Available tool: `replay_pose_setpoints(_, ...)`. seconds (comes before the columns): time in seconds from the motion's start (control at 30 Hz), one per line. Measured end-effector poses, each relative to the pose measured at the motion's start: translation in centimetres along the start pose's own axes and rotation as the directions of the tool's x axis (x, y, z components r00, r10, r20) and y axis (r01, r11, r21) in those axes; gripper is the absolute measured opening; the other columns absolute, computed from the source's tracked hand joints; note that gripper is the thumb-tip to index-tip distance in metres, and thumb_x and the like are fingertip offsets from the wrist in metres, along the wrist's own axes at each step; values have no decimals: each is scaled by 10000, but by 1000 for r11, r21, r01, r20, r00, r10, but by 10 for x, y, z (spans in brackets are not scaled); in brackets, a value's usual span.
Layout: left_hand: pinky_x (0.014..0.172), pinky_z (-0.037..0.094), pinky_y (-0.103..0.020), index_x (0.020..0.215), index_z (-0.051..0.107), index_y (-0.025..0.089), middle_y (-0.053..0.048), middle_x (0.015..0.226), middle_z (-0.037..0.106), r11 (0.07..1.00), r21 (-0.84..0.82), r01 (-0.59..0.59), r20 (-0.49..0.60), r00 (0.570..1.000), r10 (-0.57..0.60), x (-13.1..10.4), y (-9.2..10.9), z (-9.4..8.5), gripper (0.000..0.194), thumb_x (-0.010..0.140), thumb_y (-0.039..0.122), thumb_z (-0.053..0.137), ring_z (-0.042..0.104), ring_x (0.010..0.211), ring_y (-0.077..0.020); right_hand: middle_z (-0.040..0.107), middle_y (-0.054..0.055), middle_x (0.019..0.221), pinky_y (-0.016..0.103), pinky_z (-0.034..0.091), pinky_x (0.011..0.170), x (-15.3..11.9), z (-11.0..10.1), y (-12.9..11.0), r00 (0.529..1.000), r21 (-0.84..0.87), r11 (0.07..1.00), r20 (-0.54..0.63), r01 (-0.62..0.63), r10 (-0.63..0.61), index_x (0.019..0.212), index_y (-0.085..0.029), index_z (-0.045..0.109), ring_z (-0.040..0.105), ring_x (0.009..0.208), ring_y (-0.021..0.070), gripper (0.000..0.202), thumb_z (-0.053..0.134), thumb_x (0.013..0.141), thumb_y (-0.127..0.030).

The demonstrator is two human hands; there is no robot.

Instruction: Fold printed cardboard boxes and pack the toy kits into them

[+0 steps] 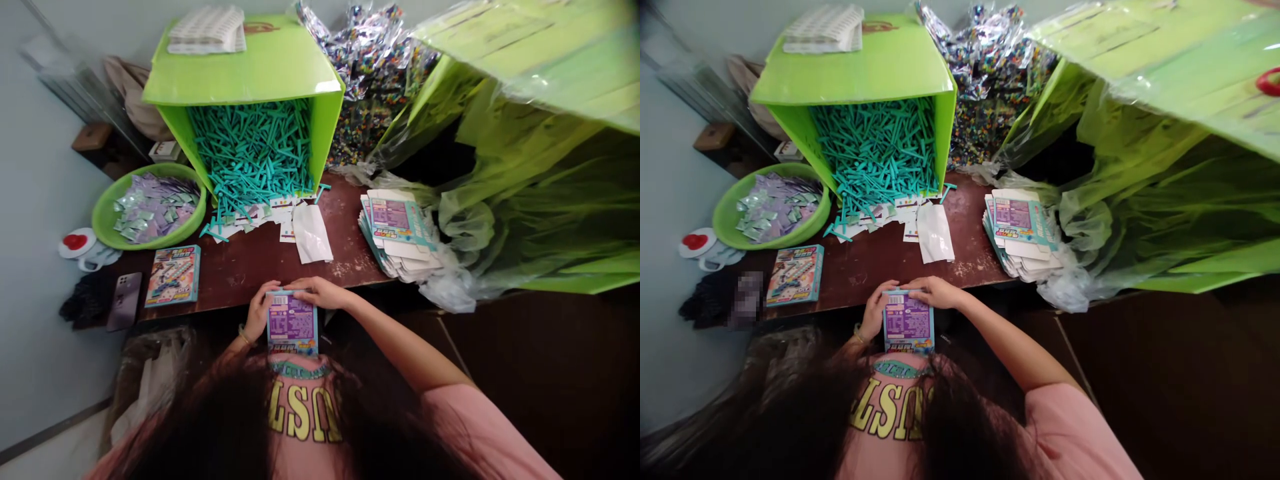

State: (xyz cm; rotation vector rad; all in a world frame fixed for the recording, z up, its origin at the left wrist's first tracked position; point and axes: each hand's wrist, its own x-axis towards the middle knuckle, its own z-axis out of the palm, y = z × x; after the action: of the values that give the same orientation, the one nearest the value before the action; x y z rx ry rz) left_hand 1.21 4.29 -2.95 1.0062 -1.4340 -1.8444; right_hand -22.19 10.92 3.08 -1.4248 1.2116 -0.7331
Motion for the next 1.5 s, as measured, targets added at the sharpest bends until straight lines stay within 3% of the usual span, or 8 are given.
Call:
replay_pose_setpoints(0.27, 1137, 388, -406, 1162, 682, 237, -89, 1282, 667, 990, 135, 30, -27, 999, -26, -22, -1, -19, 364, 944, 517, 599, 587, 1239, -263, 757, 116, 1161, 444, 516, 1065, -16, 53, 17, 818, -69, 997, -573, 17, -54, 1137, -222, 765, 684, 1160, 247, 311, 577, 1001, -428)
replay_pose_setpoints(0.5, 1028, 506, -369, 1137, 641, 250, -75, 1320, 640, 999, -35, -3, -181, 983, -3, 2, 34, -2, 346, 933, 528, 621, 636, 1173, -243, 533, 142, 1530, 461, 482, 1115, -20, 55, 0, 851, 168, 985, -522, 36, 58, 1522, -240, 482, 575, 1350, 296, 684, 666, 919, -503)
replay_pose_setpoints(0.7, 1124, 442, -433, 1397, 487, 219, -106, 1392, 582, 879, 319, -354, -513, 716, 474, 51, 90, -55, 417, 1028, 412, 478, 577, 1269, -227, 546, 87, 1527, 468, 430, 1179, 43, 71, -48, 820, -438, 899, -522, -21, -235, 1503, -274, 512, 520, 1404, 309, 583, 641, 935, -306)
replay_pose_setpoints(0.77, 1164, 396, -491, 1402, 495, 243, -105, 1422, 563, 764, 522, -380, -434, 653, 621, 53, 91, -70, 390, 1035, 369, 461, 544, 1316, -243, 545, 65, 1532, 422, 444, 1170, 67, 70, -37, 876, -574, 818, -410, -31, -255, 1483, -305, 530, 514, 1411, 264, 534, 631, 962, -366)
replay_pose_setpoints(0.87, 1184, 351, -555, 1300, 618, 232, -131, 1396, 609, 551, 753, -361, -32, 815, 578, 46, 67, -70, 369, 973, 396, 577, 526, 1349, -323, 556, 120, 1515, 500, 382, 1194, 77, 35, 7, 874, -611, 757, -472, -230, -115, 1406, -243, 603, 488, 1425, 294, 433, 550, 1017, -424)
replay_pose_setpoints(1.1, 1245, 94, -663, 1532, 467, 232, -203, 1665, 315, 211, 859, -466, 457, 885, 92, 20, 5, -37, 1030, 651, 586, 867, 195, 1552, -478, 352, 267, 1622, 747, 95, 1179, 29, -108, 100, 584, -486, 404, -795, -775, 163, 1466, -85, 534, 206, 1547, 444, 512, 438, 1044, -357)
replay_pose_setpoints(1.27, 1237, 25, -687, 1619, 278, 301, -144, 1720, 185, 161, 779, -606, 617, 786, -26, 13, 18, -69, 1169, 648, 677, 809, 115, 1579, -447, 250, 208, 1683, 664, -18, 1242, 60, -82, 98, 804, -721, 435, -594, -539, 11, 1512, -96, 486, 103, 1590, 374, 591, 422, 1045, -453)
replay_pose_setpoints(1.5, 1250, 195, -601, 1503, 519, 263, -121, 1565, 511, 211, 824, -526, 491, 848, 199, -2, 3, -104, 733, 796, 335, 698, 391, 1492, -403, 366, 185, 1640, 690, 205, 1230, -4, 43, 99, 910, -711, 663, -400, -236, -105, 1536, -184, 479, 220, 1562, 415, 769, 652, 902, -584)
